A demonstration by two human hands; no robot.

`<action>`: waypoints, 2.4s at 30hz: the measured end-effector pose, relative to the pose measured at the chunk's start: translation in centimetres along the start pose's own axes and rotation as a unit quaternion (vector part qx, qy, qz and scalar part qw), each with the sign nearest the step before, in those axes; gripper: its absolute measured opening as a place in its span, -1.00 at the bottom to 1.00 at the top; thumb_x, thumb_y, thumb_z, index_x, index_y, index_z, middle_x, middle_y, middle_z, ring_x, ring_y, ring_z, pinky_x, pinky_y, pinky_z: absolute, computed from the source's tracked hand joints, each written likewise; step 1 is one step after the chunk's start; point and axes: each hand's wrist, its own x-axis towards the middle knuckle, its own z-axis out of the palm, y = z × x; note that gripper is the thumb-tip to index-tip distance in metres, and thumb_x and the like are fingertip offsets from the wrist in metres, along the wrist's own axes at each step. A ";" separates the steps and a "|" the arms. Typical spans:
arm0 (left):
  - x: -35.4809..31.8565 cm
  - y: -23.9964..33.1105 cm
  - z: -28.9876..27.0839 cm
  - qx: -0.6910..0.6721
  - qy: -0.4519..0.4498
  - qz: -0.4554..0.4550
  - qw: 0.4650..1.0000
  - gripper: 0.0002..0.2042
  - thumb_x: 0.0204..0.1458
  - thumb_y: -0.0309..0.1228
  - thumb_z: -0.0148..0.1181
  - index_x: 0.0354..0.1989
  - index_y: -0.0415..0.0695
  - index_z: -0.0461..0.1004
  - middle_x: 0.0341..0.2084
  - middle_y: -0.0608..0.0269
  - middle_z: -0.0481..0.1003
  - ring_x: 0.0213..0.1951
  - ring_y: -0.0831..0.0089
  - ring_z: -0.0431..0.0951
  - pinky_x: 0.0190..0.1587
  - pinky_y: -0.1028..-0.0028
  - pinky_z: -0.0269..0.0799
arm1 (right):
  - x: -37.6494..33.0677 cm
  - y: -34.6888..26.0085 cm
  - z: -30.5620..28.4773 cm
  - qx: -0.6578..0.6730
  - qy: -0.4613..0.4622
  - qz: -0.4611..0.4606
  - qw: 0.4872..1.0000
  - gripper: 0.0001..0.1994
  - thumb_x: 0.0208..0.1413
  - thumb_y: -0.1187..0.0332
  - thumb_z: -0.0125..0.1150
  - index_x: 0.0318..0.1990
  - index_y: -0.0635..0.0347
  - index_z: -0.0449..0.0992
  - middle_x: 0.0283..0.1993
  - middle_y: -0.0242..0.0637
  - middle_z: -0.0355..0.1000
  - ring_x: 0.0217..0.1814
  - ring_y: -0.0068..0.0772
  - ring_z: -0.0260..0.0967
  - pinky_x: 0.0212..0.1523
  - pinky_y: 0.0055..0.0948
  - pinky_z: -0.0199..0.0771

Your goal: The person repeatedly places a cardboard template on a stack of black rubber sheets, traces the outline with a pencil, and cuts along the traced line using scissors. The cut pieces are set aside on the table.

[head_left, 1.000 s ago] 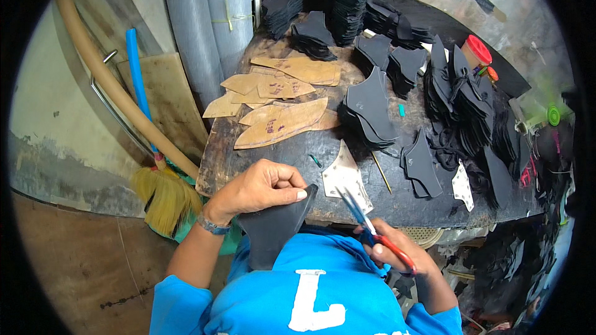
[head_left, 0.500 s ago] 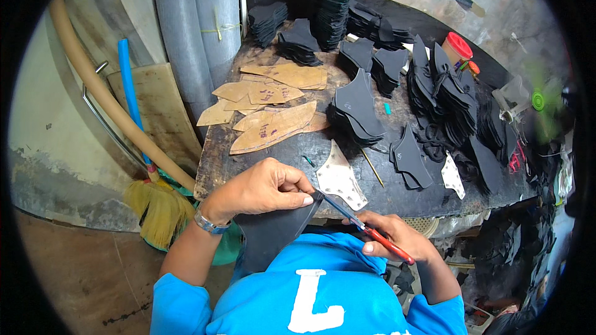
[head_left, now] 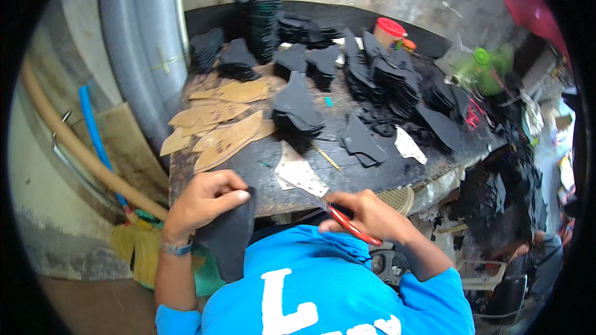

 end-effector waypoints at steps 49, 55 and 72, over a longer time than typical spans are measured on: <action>-11.1 -10.0 -3.5 -0.377 0.455 0.124 0.797 -0.70 0.20 -0.47 0.19 0.09 -0.24 0.42 -0.08 0.11 0.58 -0.04 0.34 0.60 0.12 0.37 0.51 | 7.2 5.9 2.4 0.134 0.108 0.102 0.980 -0.63 0.19 0.55 0.16 0.16 0.35 0.51 0.00 0.04 0.56 -0.01 -0.16 0.54 0.03 -0.36 0.49; -11.0 -7.2 -4.7 -0.389 0.451 0.119 0.794 -0.73 0.27 -0.50 0.08 0.11 -0.28 0.40 -0.04 0.09 0.58 0.02 0.35 0.60 0.16 0.33 0.51 | 11.2 0.4 5.5 -0.001 -0.046 -0.031 0.998 -0.59 0.06 0.64 0.11 0.11 0.37 0.52 0.03 0.12 0.54 0.08 0.00 0.54 0.15 -0.24 0.51; 0.7 -7.5 5.6 -0.358 0.198 -0.092 0.908 -0.85 0.32 -0.47 0.06 -0.03 -0.20 0.30 -0.35 0.05 0.58 -0.40 0.32 0.70 -0.46 0.39 0.72 | -0.3 8.7 -3.7 0.067 0.247 0.142 0.956 -0.70 0.21 0.59 0.13 0.09 0.36 0.55 -0.22 -0.24 0.53 -0.16 -0.46 0.44 -0.07 -0.46 0.44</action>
